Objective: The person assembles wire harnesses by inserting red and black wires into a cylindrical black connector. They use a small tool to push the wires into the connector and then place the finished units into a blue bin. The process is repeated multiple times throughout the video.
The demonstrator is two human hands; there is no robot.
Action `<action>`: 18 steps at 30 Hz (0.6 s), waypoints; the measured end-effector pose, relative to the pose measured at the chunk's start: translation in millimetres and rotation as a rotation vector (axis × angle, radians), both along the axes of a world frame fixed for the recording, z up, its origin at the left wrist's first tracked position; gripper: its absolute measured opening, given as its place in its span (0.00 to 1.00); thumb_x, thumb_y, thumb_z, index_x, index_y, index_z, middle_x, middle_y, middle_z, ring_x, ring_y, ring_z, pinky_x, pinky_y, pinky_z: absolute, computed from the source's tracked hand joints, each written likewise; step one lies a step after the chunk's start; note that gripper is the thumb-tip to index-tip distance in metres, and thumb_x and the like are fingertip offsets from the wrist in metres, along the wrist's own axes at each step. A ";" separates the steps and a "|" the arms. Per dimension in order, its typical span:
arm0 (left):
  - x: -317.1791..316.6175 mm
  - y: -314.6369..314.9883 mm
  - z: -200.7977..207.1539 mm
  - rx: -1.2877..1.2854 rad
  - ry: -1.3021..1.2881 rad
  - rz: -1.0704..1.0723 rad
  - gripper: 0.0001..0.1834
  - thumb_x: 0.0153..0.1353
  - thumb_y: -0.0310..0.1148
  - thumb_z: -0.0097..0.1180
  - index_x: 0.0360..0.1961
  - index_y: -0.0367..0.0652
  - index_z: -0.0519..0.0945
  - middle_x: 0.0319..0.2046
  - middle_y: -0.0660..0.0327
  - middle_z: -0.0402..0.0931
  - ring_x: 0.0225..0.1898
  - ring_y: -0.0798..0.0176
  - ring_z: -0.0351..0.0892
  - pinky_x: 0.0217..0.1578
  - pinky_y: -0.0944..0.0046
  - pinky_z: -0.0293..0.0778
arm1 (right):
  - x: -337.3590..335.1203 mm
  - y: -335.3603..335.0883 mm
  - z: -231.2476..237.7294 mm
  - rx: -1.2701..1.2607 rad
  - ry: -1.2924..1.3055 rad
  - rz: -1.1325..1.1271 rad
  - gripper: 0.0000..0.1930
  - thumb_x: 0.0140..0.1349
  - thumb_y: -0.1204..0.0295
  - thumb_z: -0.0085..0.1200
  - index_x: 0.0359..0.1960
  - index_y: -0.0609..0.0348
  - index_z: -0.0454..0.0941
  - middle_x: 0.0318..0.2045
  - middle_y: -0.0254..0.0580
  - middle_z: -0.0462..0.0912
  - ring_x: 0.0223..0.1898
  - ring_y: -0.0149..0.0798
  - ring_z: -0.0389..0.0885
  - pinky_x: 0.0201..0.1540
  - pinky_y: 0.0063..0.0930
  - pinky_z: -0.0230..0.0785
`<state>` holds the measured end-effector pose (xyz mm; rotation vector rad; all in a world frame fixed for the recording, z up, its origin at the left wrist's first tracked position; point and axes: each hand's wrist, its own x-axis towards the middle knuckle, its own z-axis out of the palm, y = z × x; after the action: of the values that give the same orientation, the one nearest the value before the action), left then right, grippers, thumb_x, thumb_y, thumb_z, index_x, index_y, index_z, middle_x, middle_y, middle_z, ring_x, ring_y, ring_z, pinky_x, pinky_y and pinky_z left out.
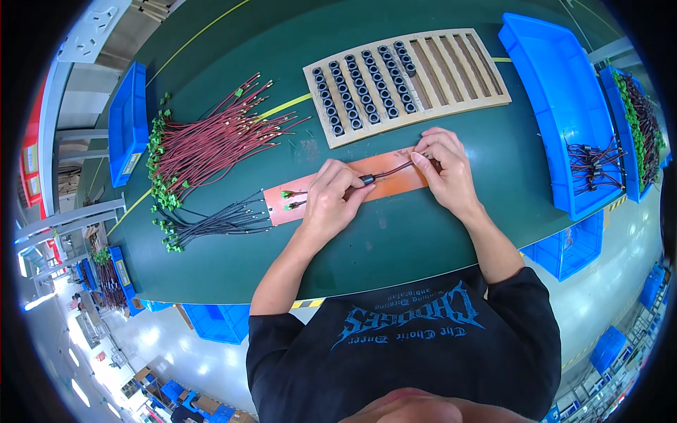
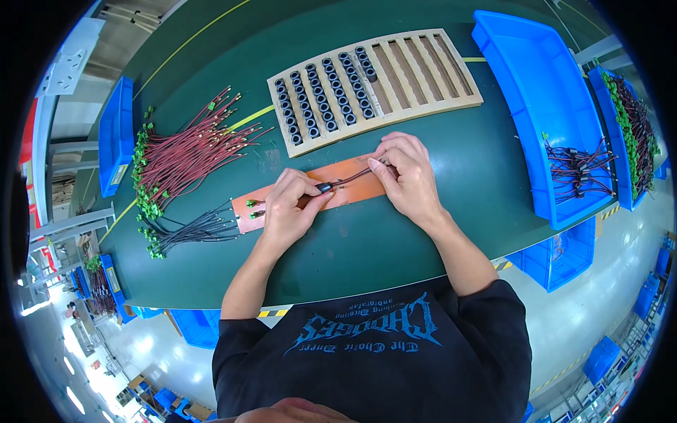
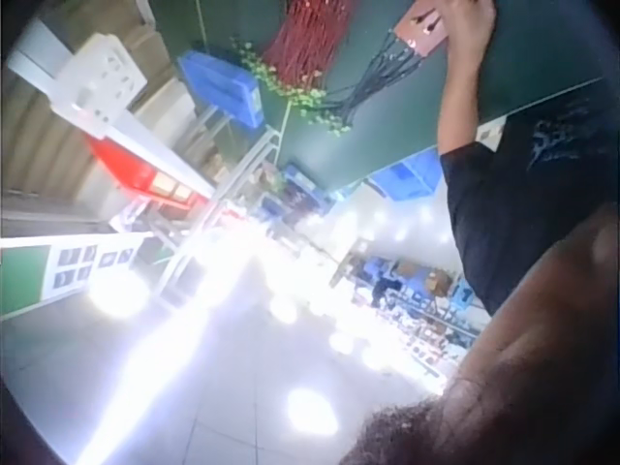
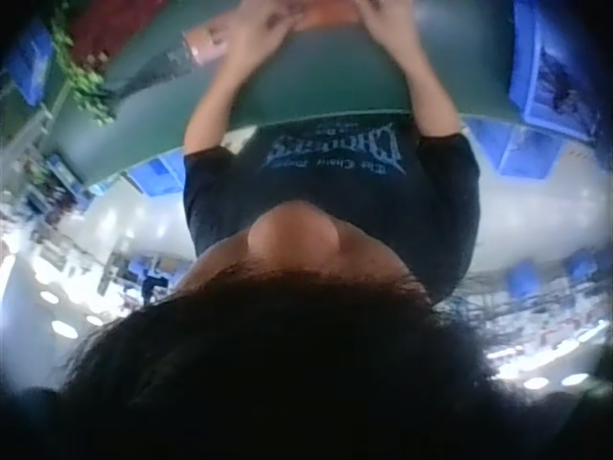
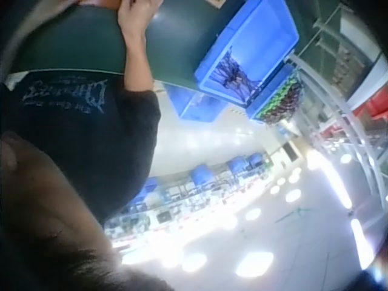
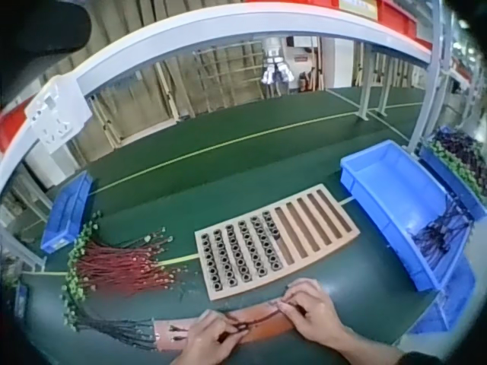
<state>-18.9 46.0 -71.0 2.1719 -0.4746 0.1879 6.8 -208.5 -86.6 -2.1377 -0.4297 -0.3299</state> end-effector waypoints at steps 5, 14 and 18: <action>0.4 -3.6 5.0 -0.017 0.027 0.008 0.13 0.51 0.22 0.76 0.27 0.38 0.79 0.30 0.56 0.80 0.35 0.55 0.80 0.34 0.57 0.77 | 1.1 -3.5 -1.9 0.024 0.029 -0.001 0.09 0.63 0.75 0.65 0.28 0.64 0.78 0.39 0.43 0.83 0.53 0.50 0.80 0.56 0.43 0.69; -1.7 -15.6 8.7 -0.206 0.243 0.086 0.19 0.52 0.22 0.75 0.44 0.37 0.80 0.35 0.55 0.83 0.40 0.53 0.85 0.40 0.58 0.82 | 2.4 -6.5 0.6 0.046 0.043 -0.013 0.08 0.63 0.75 0.65 0.30 0.65 0.79 0.38 0.44 0.82 0.51 0.50 0.80 0.55 0.43 0.70; 2.7 -16.3 11.7 -0.069 0.157 0.003 0.23 0.55 0.22 0.74 0.51 0.37 0.78 0.39 0.54 0.83 0.42 0.54 0.86 0.40 0.60 0.85 | 4.2 -11.8 -0.1 0.044 0.030 -0.013 0.08 0.63 0.75 0.65 0.31 0.65 0.80 0.37 0.45 0.82 0.51 0.50 0.80 0.55 0.43 0.70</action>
<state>-16.1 29.7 -59.3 2.1005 -0.3704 0.0348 11.0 -220.2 -86.7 -2.1005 -0.3881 -0.3111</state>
